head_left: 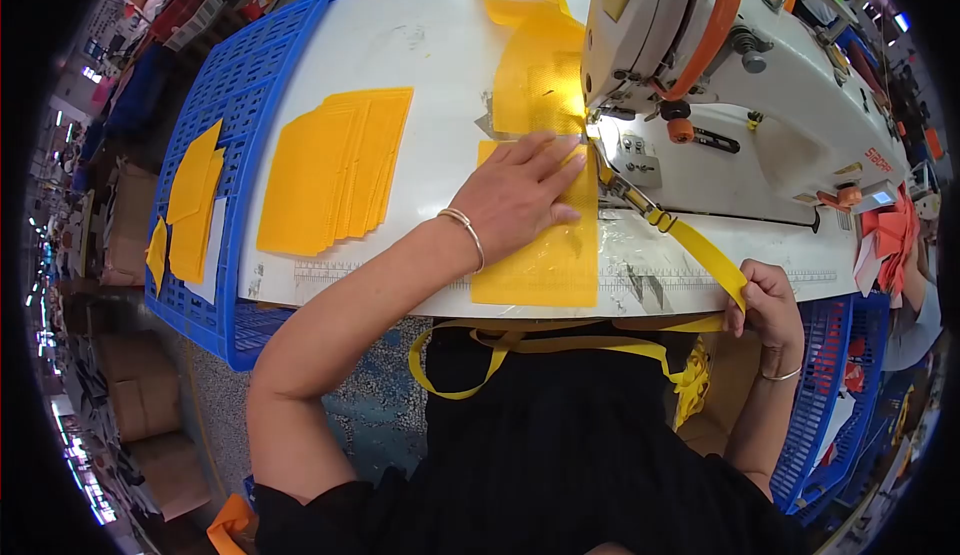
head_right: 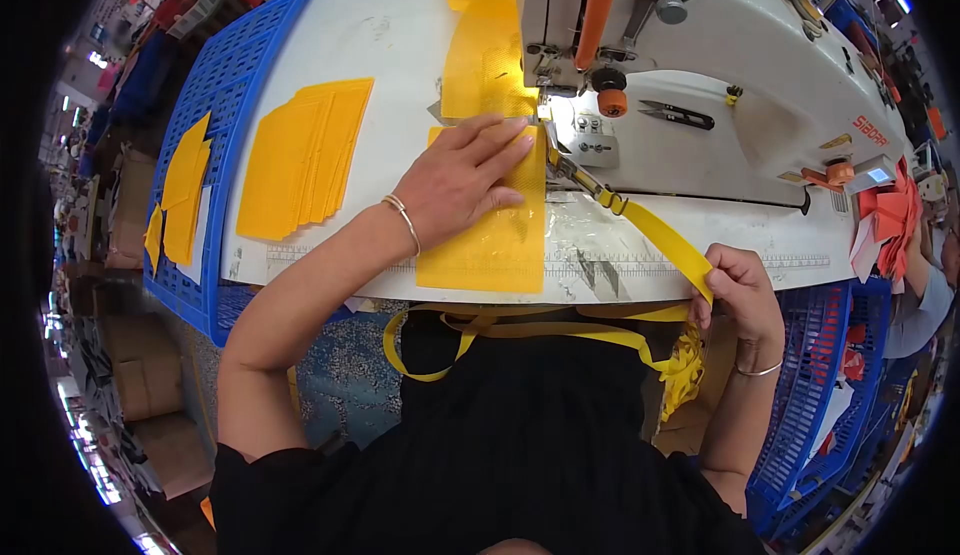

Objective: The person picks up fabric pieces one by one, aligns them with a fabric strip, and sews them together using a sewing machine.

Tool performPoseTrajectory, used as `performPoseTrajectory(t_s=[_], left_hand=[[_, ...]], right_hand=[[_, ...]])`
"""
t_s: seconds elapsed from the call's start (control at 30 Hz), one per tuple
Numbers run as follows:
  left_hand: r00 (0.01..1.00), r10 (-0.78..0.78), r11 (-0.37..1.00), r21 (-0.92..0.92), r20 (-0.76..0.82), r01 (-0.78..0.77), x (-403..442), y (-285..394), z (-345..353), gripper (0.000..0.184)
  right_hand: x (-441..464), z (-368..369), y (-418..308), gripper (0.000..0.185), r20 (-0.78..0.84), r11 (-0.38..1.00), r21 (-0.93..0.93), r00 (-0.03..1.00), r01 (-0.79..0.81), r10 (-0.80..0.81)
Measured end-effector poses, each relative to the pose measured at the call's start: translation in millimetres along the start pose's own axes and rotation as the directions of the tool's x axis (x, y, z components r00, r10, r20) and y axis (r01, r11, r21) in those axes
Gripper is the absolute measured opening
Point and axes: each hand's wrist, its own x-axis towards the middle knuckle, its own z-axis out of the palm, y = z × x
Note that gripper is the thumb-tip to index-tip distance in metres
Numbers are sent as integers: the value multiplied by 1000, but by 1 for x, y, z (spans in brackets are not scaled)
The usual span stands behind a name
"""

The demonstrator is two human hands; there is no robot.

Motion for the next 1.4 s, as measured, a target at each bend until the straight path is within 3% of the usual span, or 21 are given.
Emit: performPoseTrajectory(t_s=[0.23, 0.43, 0.57, 0.77, 0.9, 1.1, 1.23, 1.4], left_hand=[[998, 9, 995, 97, 57, -14, 13, -5, 3, 55], [989, -19, 999, 43, 146, 13, 24, -12, 1, 54], [997, 18, 999, -29, -81, -20, 19, -13, 14, 51], [1000, -28, 999, -33, 3, 28, 20, -10, 9, 50], [982, 87, 995, 65, -169, -77, 21, -13, 16, 43], [990, 83, 996, 31, -112, -80, 23, -3, 16, 35], [969, 137, 990, 70, -206, -125, 24, -4, 16, 31], [973, 123, 992, 52, -196, -115, 23, -4, 16, 34]], right_hand=[[-2, -1, 0, 23, -12, 1000, -19, 1000, 7, -7], [-1, -1, -2, 23, -1, 1000, -15, 1000, -6, 6], [-1, 0, 2, 29, -21, 999, -27, 1000, 21, -22], [-1, -2, 0, 25, -17, 1000, 25, 1000, -4, 4], [-2, -2, 1, 27, -17, 999, 36, 1000, 6, -5], [-4, -3, 3, 30, -23, 999, 34, 1000, 18, -17], [-2, -4, 2, 30, -14, 999, 44, 1000, 8, -7], [-2, -1, -1, 31, -33, 999, 32, 999, -1, 2]])
